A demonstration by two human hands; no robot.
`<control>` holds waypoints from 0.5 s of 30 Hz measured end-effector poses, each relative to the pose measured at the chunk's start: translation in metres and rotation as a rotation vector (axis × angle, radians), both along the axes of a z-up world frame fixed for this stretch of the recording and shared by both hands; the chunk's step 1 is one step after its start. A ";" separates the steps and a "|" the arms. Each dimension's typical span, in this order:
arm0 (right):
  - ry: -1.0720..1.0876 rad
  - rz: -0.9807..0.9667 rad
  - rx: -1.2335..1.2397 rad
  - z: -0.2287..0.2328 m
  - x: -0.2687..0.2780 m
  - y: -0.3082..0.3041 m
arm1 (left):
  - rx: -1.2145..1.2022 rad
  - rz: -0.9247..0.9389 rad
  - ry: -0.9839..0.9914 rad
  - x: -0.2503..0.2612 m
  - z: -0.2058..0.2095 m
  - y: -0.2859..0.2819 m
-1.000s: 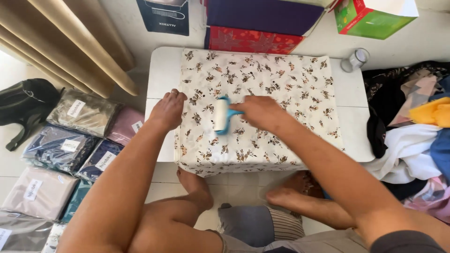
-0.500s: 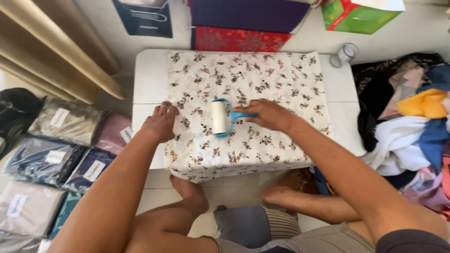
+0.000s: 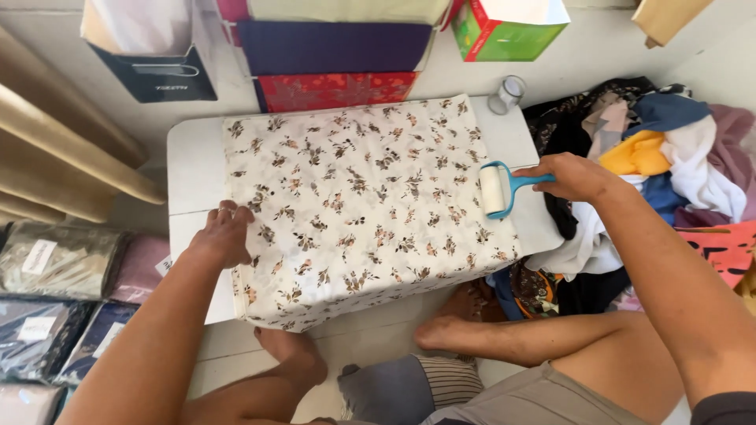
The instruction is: Picking up a garment, cleaning it with a lint roller, and folding it neatly on a surface.
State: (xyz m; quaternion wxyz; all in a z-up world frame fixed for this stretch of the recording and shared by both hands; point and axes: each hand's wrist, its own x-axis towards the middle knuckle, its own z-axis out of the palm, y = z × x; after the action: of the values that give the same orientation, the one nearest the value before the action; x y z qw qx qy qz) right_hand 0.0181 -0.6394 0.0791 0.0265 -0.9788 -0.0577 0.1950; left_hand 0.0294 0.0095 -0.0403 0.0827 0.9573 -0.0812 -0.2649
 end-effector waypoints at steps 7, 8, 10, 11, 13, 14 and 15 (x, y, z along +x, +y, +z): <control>-0.105 -0.079 -0.272 -0.027 -0.059 0.021 | 0.111 -0.023 -0.080 -0.001 0.016 -0.007; -0.146 -0.126 -0.271 -0.041 -0.073 0.029 | 0.169 -0.078 -0.166 -0.001 0.017 -0.008; -0.105 -0.186 -0.226 -0.022 -0.094 0.090 | 0.099 -0.061 -0.143 -0.008 0.041 -0.018; -0.067 -0.262 -0.179 -0.014 -0.107 0.120 | 0.030 -0.059 -0.127 -0.009 0.053 -0.024; -0.088 -0.284 -0.183 -0.038 -0.092 0.120 | 0.048 -0.069 -0.094 -0.011 0.038 -0.020; -0.112 -0.306 -0.187 -0.049 -0.082 0.119 | 0.064 -0.078 -0.065 -0.010 0.031 -0.019; -0.115 -0.309 -0.189 -0.057 -0.064 0.118 | 0.062 -0.080 -0.068 -0.011 0.029 -0.017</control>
State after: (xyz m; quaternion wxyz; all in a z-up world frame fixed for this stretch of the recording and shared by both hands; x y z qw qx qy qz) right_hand -0.0457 -0.5213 0.0225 -0.0394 -0.9836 0.1104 0.1368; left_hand 0.0185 -0.0077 -0.0112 0.0396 0.9638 -0.1141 -0.2378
